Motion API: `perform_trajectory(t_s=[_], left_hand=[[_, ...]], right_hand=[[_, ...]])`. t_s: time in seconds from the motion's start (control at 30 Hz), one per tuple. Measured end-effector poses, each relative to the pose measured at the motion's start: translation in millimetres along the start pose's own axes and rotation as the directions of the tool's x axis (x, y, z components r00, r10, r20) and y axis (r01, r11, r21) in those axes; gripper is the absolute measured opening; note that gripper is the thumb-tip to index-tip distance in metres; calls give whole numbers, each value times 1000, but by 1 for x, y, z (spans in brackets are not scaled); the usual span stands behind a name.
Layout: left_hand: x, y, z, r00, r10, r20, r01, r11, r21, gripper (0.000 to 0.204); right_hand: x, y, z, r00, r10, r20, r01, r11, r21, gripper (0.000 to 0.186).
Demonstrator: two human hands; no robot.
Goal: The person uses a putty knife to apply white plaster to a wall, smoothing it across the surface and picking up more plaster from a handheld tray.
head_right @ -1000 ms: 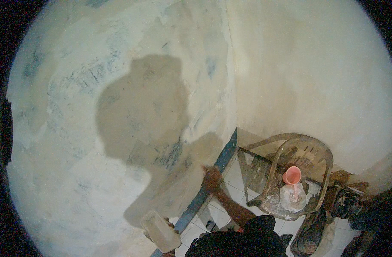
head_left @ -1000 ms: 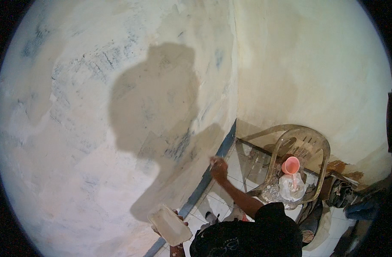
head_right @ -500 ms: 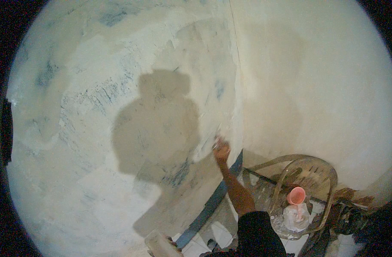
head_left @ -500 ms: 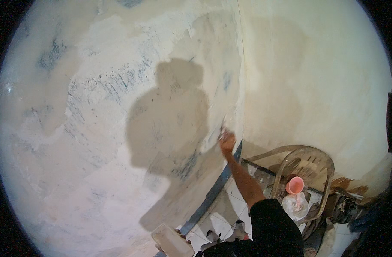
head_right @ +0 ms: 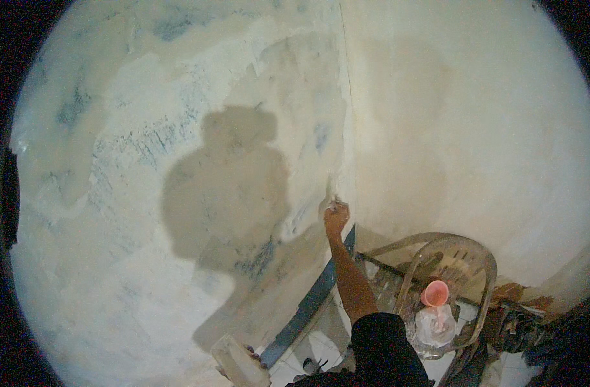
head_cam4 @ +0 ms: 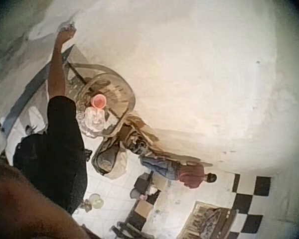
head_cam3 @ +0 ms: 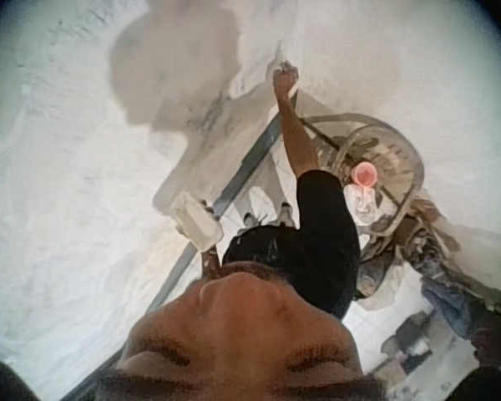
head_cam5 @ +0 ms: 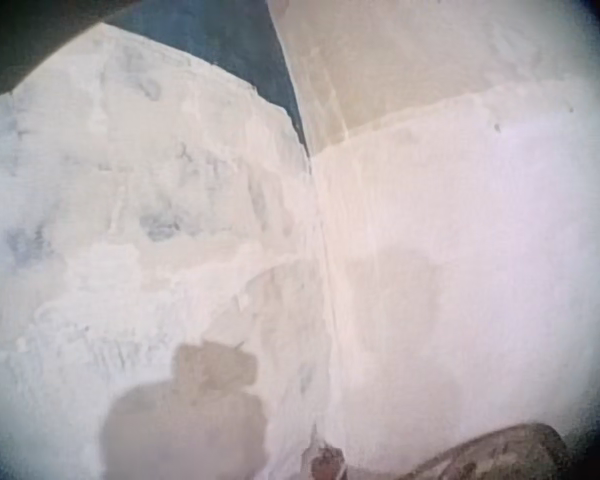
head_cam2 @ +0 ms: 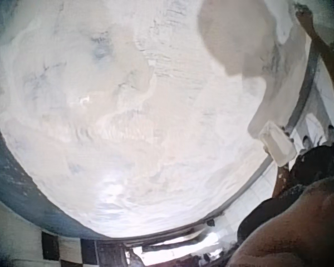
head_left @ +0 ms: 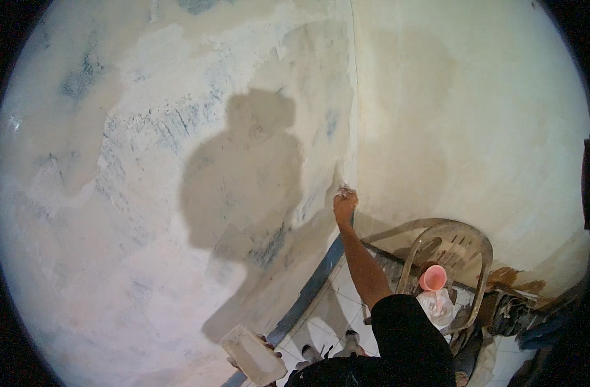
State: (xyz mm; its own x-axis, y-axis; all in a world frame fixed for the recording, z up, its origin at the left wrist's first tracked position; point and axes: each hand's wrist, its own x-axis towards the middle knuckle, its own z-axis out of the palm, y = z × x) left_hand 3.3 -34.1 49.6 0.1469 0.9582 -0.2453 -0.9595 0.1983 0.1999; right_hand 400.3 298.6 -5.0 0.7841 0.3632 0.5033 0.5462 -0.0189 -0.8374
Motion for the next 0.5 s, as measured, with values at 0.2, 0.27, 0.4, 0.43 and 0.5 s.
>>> perform_trajectory(t_s=[0.2, 0.27, 0.4, 0.43, 0.5], left_hand=[[-3, -2, -29, 998, 19, 61, -20, 1000, 14, 103], [-5, 1, -26, 998, 19, 65, -23, 998, 55, 105], [-17, 12, -13, 997, -40, 62, 48, 989, -142, 105], [-19, 14, -13, 997, -50, 55, 59, 979, -195, 105], [-19, 17, -17, 993, -25, 119, 46, 983, -180, 104]], right_hand=[[-189, -41, -29, 770, -617, 163, 627, 683, -375, 35], [-219, -42, -55, 873, -486, 43, 424, 800, 423, 37], [-154, -35, -66, 984, -87, 153, 55, 978, 202, 38], [-126, -34, -56, 994, -30, 109, 10, 984, 179, 37], [-76, -32, -33, 920, -375, -113, 367, 926, -85, 36]])
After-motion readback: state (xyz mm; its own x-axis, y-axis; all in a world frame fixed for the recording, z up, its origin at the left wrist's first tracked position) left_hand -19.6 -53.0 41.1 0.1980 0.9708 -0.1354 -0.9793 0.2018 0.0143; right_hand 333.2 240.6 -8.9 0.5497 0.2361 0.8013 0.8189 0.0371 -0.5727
